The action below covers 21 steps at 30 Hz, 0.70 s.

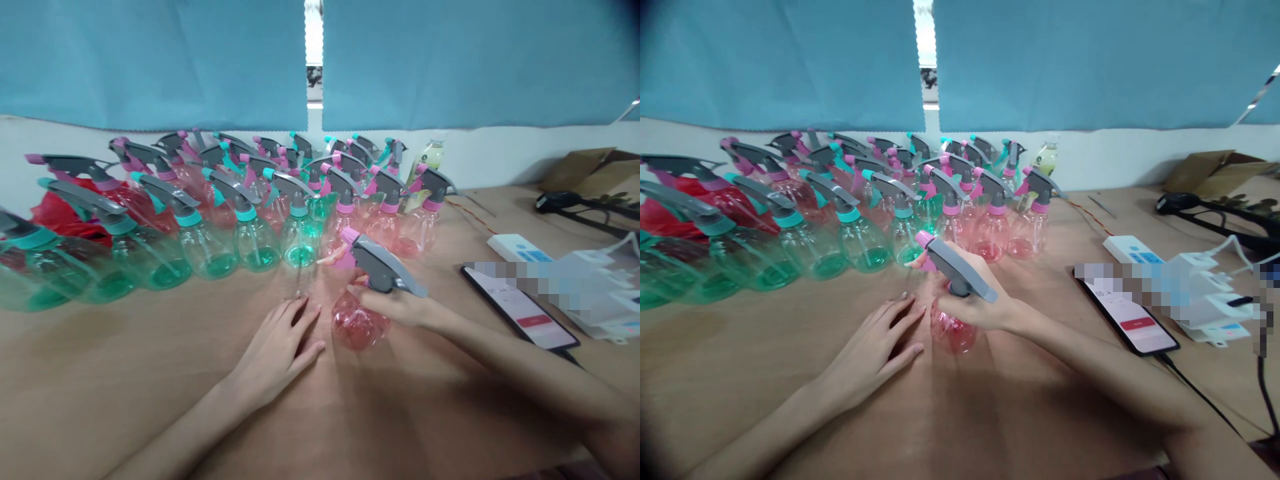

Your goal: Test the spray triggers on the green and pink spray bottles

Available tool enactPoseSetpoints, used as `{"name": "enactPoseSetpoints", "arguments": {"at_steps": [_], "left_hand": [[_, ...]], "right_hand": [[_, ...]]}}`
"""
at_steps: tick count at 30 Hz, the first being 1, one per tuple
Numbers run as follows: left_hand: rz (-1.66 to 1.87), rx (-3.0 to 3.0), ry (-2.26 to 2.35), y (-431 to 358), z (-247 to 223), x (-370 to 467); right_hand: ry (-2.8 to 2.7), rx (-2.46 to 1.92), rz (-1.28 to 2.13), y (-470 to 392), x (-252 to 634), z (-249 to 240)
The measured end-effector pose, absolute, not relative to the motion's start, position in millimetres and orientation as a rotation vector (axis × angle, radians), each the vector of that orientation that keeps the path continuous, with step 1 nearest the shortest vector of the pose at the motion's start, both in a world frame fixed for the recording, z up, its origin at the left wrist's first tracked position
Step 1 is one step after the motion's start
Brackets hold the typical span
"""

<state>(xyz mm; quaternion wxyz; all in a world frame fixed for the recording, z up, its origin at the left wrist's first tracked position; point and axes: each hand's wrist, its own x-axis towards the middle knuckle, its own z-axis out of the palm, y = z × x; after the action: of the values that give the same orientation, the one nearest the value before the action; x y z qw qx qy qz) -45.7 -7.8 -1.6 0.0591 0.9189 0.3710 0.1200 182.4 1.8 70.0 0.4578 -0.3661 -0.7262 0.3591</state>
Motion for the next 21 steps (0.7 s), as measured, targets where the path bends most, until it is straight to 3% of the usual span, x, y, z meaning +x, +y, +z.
{"name": "enactPoseSetpoints", "arguments": {"at_steps": [21], "left_hand": [[0.358,2.781,1.128,-6.7,-0.9,-45.0]], "right_hand": [[-1.797,-0.843,0.867,0.9,186.8,71.9]]}}
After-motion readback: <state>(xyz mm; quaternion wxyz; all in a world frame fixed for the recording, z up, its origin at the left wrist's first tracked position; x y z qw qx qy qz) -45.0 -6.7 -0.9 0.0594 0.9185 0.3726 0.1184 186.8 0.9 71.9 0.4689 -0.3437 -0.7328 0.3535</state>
